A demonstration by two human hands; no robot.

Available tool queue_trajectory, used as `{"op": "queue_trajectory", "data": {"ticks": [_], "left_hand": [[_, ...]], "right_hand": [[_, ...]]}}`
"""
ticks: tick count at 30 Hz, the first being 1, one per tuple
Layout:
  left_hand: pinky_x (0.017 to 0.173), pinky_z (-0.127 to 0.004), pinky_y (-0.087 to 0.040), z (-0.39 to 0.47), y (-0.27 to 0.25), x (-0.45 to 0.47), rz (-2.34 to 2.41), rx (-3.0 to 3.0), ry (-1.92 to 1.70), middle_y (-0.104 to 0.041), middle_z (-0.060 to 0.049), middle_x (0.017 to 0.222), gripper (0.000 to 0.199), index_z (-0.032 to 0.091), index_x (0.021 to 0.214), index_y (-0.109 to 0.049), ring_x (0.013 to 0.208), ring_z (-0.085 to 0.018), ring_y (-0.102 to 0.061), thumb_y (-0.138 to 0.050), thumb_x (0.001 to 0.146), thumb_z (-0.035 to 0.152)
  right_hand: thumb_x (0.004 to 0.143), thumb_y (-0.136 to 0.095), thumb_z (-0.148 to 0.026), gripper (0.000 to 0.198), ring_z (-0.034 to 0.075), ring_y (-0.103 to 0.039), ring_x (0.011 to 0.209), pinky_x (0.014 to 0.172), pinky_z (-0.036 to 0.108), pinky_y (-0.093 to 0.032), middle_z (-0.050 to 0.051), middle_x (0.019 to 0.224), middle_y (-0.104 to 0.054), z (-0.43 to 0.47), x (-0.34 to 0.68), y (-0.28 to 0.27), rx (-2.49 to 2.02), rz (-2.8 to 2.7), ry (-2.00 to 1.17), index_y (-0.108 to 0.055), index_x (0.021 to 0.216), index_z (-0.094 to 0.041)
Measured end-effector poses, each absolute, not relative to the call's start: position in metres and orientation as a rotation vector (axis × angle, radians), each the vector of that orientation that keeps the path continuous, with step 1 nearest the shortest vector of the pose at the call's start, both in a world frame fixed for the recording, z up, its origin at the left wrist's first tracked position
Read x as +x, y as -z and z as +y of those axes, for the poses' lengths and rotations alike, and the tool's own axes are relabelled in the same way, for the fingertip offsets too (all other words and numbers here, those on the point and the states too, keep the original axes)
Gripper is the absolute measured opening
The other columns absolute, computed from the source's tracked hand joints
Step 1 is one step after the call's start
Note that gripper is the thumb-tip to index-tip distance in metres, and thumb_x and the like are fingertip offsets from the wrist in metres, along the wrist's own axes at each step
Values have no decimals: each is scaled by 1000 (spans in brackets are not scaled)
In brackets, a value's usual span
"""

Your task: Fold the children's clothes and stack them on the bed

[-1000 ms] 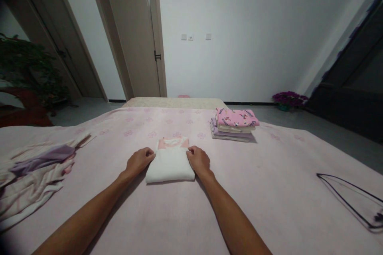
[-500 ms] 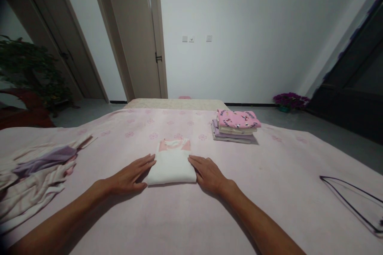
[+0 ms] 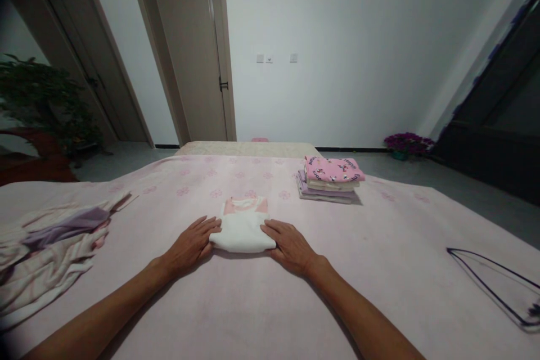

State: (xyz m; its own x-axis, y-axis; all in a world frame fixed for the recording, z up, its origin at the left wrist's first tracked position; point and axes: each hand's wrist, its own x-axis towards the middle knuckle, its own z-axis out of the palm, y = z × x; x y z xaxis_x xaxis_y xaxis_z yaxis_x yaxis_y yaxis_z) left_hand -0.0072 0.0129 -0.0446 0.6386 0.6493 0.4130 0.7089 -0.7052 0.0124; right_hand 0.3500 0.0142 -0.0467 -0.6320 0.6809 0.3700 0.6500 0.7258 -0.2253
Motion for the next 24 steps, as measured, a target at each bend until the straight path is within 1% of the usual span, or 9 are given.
{"op": "queue_trajectory", "data": {"ticks": [3,7,9,13,15,17,19,22,24], "left_hand": [[119,-48,-35,17,40,-7,-1008,-2696,720,-69,-9,129,32,20,119,-65,127,-21,-60,-44,96,18],[115,-42,-43,5,38,-13,-893,-2756,890,-70,-9,128,36,21,127,-61,119,-18,-65,-40,97,18],[111,-38,-47,-7,39,-18,-872,-2883,857,-67,-10,131,38,22,134,-55,122,-19,-63,-40,99,23],[120,-45,-35,-26,36,-22,-888,-3117,550,-50,-9,152,62,28,153,-33,141,-25,-46,-52,96,43],[122,-48,-31,-28,33,-19,-959,-3131,472,-44,-8,157,70,30,157,-25,144,-26,-42,-54,95,41],[122,-49,-31,-26,31,-15,-1027,-3121,466,-46,-6,155,66,31,156,-30,143,-25,-43,-53,94,33],[121,-49,-32,-22,33,-10,-1085,-3096,537,-53,-7,150,60,29,151,-41,140,-25,-48,-52,92,28],[113,-43,-44,-17,42,-8,-1255,-3022,774,-62,-10,140,48,23,141,-54,130,-25,-58,-50,94,33],[107,-39,-49,-16,48,-9,-1343,-3009,901,-66,-11,135,44,22,136,-59,124,-24,-63,-48,97,38]], "right_hand": [[100,-47,-43,46,28,-48,137,113,52,-40,12,146,-56,17,348,43,-927,-2474,-45,-55,142,-26],[103,-43,-40,47,24,-48,138,117,50,-36,11,144,-58,6,351,33,-778,-2509,-130,-50,147,-25],[103,-42,-41,49,23,-48,138,118,48,-36,11,145,-56,-3,354,29,-712,-2559,-202,-47,149,-25],[102,-44,-44,51,23,-46,140,117,45,-38,11,150,-51,-15,356,29,-702,-2614,-287,-45,150,-26],[102,-44,-45,51,24,-47,139,117,46,-37,11,149,-52,-15,355,29,-705,-2607,-313,-47,149,-27],[102,-42,-46,49,24,-51,136,117,47,-37,11,144,-57,-12,351,28,-710,-2573,-357,-51,146,-27],[103,-39,-46,47,24,-54,132,117,47,-37,11,139,-62,-10,347,26,-748,-2491,-413,-55,142,-26],[104,-35,-46,49,25,-55,132,115,46,-40,12,139,-62,-10,342,24,-841,-2359,-514,-56,142,-23],[101,-42,-49,54,26,-50,136,116,46,-39,13,146,-55,-13,341,25,-831,-2395,-545,-49,148,-21]]}}
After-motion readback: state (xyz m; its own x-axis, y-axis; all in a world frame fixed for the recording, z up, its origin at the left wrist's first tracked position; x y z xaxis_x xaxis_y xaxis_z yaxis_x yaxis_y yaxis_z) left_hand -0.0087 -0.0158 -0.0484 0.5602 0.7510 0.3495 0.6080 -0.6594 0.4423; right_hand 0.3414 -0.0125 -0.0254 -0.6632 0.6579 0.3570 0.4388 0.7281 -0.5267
